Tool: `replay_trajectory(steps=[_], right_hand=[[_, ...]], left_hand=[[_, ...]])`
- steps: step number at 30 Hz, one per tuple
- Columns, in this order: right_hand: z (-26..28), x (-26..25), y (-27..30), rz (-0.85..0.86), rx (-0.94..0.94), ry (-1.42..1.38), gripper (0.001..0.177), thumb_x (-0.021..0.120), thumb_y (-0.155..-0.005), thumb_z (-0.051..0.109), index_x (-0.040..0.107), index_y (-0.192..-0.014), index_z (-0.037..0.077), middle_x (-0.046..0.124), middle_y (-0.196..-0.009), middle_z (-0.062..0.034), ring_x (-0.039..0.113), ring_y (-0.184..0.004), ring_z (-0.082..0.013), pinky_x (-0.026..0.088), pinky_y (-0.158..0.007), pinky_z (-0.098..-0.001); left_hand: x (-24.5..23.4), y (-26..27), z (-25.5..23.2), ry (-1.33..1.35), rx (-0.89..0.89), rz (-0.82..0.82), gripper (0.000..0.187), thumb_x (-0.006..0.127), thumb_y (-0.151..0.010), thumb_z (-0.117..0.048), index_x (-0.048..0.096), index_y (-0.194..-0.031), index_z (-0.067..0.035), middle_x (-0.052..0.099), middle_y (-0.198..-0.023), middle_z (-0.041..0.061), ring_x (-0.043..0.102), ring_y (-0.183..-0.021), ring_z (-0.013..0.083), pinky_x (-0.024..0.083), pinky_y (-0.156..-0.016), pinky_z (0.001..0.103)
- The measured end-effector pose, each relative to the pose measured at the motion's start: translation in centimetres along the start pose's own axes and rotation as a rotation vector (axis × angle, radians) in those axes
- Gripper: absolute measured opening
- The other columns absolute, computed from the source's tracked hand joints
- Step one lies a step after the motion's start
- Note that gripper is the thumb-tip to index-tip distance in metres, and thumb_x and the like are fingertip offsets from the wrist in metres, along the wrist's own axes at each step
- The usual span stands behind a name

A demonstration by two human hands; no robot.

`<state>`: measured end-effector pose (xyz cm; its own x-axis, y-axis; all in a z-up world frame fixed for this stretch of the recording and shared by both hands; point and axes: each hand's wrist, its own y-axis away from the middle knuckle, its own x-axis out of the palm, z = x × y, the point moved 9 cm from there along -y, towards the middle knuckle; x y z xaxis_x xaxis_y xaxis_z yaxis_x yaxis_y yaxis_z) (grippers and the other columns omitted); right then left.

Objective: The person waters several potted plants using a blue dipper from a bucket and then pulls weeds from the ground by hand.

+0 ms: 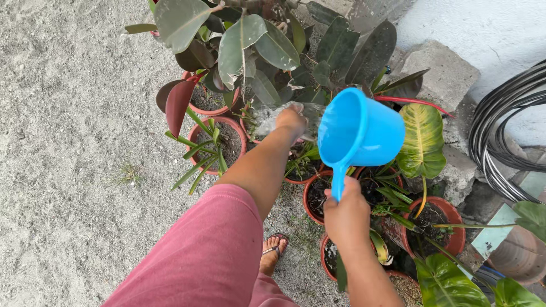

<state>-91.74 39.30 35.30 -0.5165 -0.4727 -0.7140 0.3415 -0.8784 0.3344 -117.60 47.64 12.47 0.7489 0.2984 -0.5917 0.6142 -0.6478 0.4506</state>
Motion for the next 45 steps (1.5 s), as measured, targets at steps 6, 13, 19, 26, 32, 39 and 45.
replay_trajectory(steps=[6,13,19,26,32,39,45], right_hand=[[-6.3,0.9,-1.4,0.022,0.186,-0.947,0.041,0.053,-0.086,-0.005,0.055,-0.127,-0.01,0.069,-0.117,-0.0206,0.071,-0.099,-0.0268,0.058,-0.081,-0.0362],[-16.5,2.9,2.7,0.075,0.412,-0.906,0.042,0.051,-0.085,-0.005,0.057,-0.126,-0.013,0.068,-0.116,-0.0241,0.069,-0.1,-0.0276,0.057,-0.082,-0.0373],[-14.2,5.0,5.2,0.193,0.426,-0.1,0.051,0.064,-0.09,0.001,0.053,-0.14,0.006,0.072,-0.125,-0.015,0.074,-0.108,-0.0292,0.056,-0.095,-0.0395],[-2.6,9.5,4.8,0.246,-0.165,0.186,0.061,0.063,-0.082,-0.002,0.051,-0.141,0.004,0.058,-0.138,-0.0184,0.06,-0.121,-0.0397,0.051,-0.097,-0.0475],[1.3,8.9,5.0,0.104,-0.41,0.113,0.06,0.063,-0.08,-0.005,0.053,-0.139,0.002,0.059,-0.137,-0.0212,0.061,-0.12,-0.0412,0.052,-0.098,-0.0475],[-12.0,0.7,7.7,-0.095,-0.07,0.132,0.064,0.071,-0.083,0.009,0.056,-0.144,0.018,0.066,-0.129,-0.0135,0.07,-0.103,-0.0333,0.058,-0.085,-0.0434],[-32.1,-9.2,19.6,-0.522,0.247,-0.102,0.05,0.069,-0.086,0.0,0.068,-0.136,0.009,0.077,-0.105,-0.0086,0.069,-0.09,-0.0187,0.053,-0.086,-0.0331]], left_hand=[[1.0,0.1,6.6,0.118,-0.161,-0.028,0.043,0.067,-0.083,-0.005,0.072,-0.123,-0.022,0.072,-0.124,0.009,0.07,-0.115,0.0264,0.056,-0.098,0.038],[2.6,3.6,18.4,-0.066,-0.203,-0.059,0.028,0.075,-0.086,-0.024,0.076,-0.113,-0.016,0.074,-0.112,0.013,0.07,-0.105,0.0308,0.057,-0.091,0.039],[2.1,6.5,20.8,-0.198,-0.387,0.238,0.036,0.069,-0.091,-0.045,0.082,-0.089,-0.013,0.08,-0.09,0.007,0.079,-0.089,0.0212,0.058,-0.091,0.036],[-0.7,4.4,20.9,0.316,-0.434,0.036,0.034,0.057,-0.099,-0.037,0.074,-0.116,-0.012,0.078,-0.106,0.011,0.075,-0.093,0.0273,0.06,-0.082,0.041],[-6.3,0.9,21.9,-0.329,-0.156,-0.034,0.039,0.066,-0.091,-0.015,0.065,-0.13,-0.014,0.07,-0.122,0.008,0.068,-0.109,0.0249,0.057,-0.087,0.037],[-7.1,10.5,27.6,0.303,-0.662,-0.233,0.057,0.072,-0.085,-0.009,0.058,-0.139,-0.02,0.068,-0.122,0.013,0.072,-0.104,0.03,0.06,-0.084,0.045],[7.5,16.8,23.9,-0.195,-0.144,0.005,0.041,0.065,-0.083,-0.002,0.073,-0.12,-0.017,0.077,-0.103,0.017,0.075,-0.1,0.0316,0.059,-0.09,0.04]])
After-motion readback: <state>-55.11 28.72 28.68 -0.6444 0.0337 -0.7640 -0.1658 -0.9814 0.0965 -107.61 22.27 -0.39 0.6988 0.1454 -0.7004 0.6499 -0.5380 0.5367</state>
